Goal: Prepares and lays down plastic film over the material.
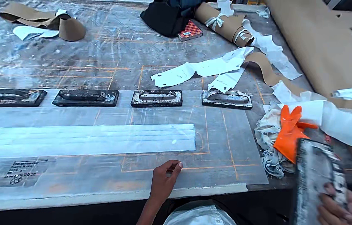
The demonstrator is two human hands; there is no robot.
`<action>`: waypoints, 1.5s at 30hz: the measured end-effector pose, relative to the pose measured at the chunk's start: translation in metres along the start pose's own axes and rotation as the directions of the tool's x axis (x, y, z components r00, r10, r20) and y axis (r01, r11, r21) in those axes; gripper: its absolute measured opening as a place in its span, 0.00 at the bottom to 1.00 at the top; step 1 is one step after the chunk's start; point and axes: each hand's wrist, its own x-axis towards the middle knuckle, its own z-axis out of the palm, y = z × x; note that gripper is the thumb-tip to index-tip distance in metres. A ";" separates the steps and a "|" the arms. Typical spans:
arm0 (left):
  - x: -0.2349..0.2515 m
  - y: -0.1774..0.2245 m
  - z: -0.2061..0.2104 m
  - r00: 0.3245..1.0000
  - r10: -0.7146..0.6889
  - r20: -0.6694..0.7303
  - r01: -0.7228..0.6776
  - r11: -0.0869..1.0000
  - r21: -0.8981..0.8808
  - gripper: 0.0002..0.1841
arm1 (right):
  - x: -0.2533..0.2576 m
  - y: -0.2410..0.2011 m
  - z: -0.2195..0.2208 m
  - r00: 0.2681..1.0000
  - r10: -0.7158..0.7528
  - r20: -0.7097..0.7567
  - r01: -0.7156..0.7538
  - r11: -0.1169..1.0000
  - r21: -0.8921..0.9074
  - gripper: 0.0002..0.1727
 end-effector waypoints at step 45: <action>-0.072 0.030 0.028 0.978 0.209 -0.013 -0.202 0.955 0.216 0.14 | 0.140 0.034 -0.079 0.775 -0.598 0.206 0.093 -0.215 -0.972 0.10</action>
